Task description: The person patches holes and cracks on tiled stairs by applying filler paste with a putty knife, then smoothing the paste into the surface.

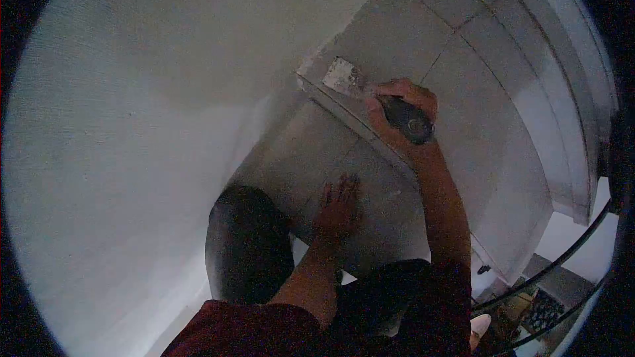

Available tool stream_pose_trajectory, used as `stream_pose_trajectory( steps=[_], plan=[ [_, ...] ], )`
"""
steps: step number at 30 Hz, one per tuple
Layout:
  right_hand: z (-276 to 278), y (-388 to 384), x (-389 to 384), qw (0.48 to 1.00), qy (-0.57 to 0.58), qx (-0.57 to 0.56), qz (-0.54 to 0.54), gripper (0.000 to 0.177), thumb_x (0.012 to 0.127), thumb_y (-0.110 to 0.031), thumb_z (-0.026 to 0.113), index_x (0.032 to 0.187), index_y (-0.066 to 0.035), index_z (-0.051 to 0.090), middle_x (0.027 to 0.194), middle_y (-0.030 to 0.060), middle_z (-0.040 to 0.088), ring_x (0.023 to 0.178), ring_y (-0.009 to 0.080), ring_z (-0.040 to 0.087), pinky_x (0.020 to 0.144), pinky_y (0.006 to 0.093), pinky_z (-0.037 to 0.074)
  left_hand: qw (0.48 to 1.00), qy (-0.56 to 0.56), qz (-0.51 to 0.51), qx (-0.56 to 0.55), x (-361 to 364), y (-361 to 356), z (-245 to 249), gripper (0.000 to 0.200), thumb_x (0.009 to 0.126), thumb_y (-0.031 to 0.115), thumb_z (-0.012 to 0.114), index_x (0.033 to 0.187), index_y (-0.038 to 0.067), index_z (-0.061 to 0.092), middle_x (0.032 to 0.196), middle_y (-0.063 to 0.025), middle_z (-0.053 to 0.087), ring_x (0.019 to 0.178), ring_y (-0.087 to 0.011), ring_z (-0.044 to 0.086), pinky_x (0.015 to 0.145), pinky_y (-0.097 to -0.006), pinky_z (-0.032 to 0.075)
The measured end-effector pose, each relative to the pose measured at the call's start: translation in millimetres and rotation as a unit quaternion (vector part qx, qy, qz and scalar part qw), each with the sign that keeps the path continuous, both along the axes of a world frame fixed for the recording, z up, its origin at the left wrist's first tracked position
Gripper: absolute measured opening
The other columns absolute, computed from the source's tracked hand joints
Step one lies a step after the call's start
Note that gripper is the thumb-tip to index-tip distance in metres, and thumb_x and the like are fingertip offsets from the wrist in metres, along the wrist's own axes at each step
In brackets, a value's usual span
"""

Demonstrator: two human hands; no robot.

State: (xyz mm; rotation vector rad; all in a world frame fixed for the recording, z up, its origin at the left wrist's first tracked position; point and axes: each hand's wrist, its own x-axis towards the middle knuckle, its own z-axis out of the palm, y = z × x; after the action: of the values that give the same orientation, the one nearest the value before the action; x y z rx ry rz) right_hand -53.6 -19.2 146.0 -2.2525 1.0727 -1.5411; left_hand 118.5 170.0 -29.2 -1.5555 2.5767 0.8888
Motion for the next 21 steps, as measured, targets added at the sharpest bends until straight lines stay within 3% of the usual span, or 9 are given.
stream_pose_trajectory(
  steps=[3,8,12,14,16,17,18,20,21],
  plan=[
    [0,3,-1,0.999,-0.033,0.021,-0.002,0.018,0.083,-0.008,0.081,0.098,-0.007,0.071,0.082,0.0098,0.073,0.068,0.0160,0.069,0.062,0.0297,0.053,0.996,-0.050,-0.020,0.065,-1,-3,14,0.087,0.099,0.047,0.059,0.167,0.011,0.017,0.173,-0.0124,0.019,0.160,-0.0318,0.017,0.129,-0.0553,0.013],
    [-2,0,-7,0.999,-0.012,0.021,-0.023,0.019,0.083,-0.008,0.082,0.099,-0.006,0.071,0.082,0.0100,0.073,0.068,0.0148,0.069,0.062,0.0297,0.053,0.994,-0.027,-0.019,-0.108,-6,9,-20,0.086,0.100,0.049,0.058,0.166,0.012,0.020,0.173,-0.0097,0.020,0.158,-0.0313,0.024,0.129,-0.0555,0.016],
    [-5,-1,-12,0.999,-0.031,0.018,-0.024,0.017,0.084,-0.009,0.082,0.097,-0.005,0.072,0.082,0.0108,0.073,0.068,0.0141,0.069,0.062,0.0299,0.053,0.992,-0.056,-0.001,-0.115,-13,12,-27,0.088,0.098,0.051,0.060,0.166,0.012,0.021,0.173,-0.0086,0.020,0.158,-0.0315,0.023,0.128,-0.0555,0.017],
    [-12,-3,-13,0.999,-0.009,0.014,-0.036,0.016,0.084,-0.010,0.082,0.096,-0.005,0.072,0.082,0.0105,0.073,0.068,0.0140,0.069,0.062,0.0297,0.053,0.973,-0.128,-0.045,-0.186,-12,16,-40,0.087,0.098,0.052,0.059,0.166,0.012,0.022,0.173,-0.0091,0.020,0.158,-0.0321,0.022,0.128,-0.0555,0.019],
    [-12,-3,-9,0.999,0.015,0.010,-0.048,0.015,0.085,-0.011,0.082,0.094,-0.005,0.072,0.082,0.0102,0.073,0.068,0.0139,0.068,0.061,0.0295,0.053,0.972,-0.154,-0.049,-0.173,-13,12,-28,0.089,0.097,0.053,0.060,0.166,0.011,0.022,0.173,-0.0099,0.020,0.158,-0.0326,0.021,0.128,-0.0562,0.019],
    [-11,-2,-6,0.998,-0.039,0.052,-0.027,0.015,0.085,-0.011,0.082,0.093,-0.005,0.072,0.082,0.0099,0.073,0.068,0.0141,0.068,0.062,0.0295,0.053,0.969,-0.181,-0.052,-0.160,-13,10,-22,0.091,0.096,0.054,0.061,0.166,0.011,0.022,0.173,-0.0107,0.020,0.158,-0.0331,0.021,0.128,-0.0569,0.019],
    [-8,0,-5,0.991,-0.092,0.092,-0.005,0.014,0.085,-0.012,0.083,0.092,-0.005,0.072,0.083,0.0096,0.073,0.068,0.0143,0.068,0.062,0.0294,0.053,0.969,-0.181,-0.052,-0.160,-10,8,-18,0.091,0.096,0.054,0.061,0.166,0.011,0.022,0.173,-0.0107,0.020,0.158,-0.0331,0.021,0.128,-0.0569,0.019],
    [-5,2,-4,0.993,-0.081,0.088,-0.011,0.015,0.085,-0.012,0.083,0.093,-0.006,0.072,0.083,0.0095,0.073,0.068,0.0140,0.068,0.062,0.0295,0.054,0.996,-0.041,-0.053,-0.061,-1,3,-12,0.092,0.095,0.055,0.062,0.165,0.009,0.024,0.172,-0.0123,0.021,0.158,-0.0335,0.023,0.127,-0.0583,0.020],
    [-4,3,-4,0.994,-0.070,0.084,-0.017,0.015,0.085,-0.013,0.083,0.093,-0.006,0.072,0.083,0.0093,0.073,0.069,0.0138,0.068,0.062,0.0296,0.054,0.996,-0.042,-0.052,-0.062,-1,5,-14,0.092,0.095,0.055,0.062,0.165,0.009,0.024,0.172,-0.0123,0.021,0.158,-0.0335,0.023,0.127,-0.0583,0.020]
  ],
)
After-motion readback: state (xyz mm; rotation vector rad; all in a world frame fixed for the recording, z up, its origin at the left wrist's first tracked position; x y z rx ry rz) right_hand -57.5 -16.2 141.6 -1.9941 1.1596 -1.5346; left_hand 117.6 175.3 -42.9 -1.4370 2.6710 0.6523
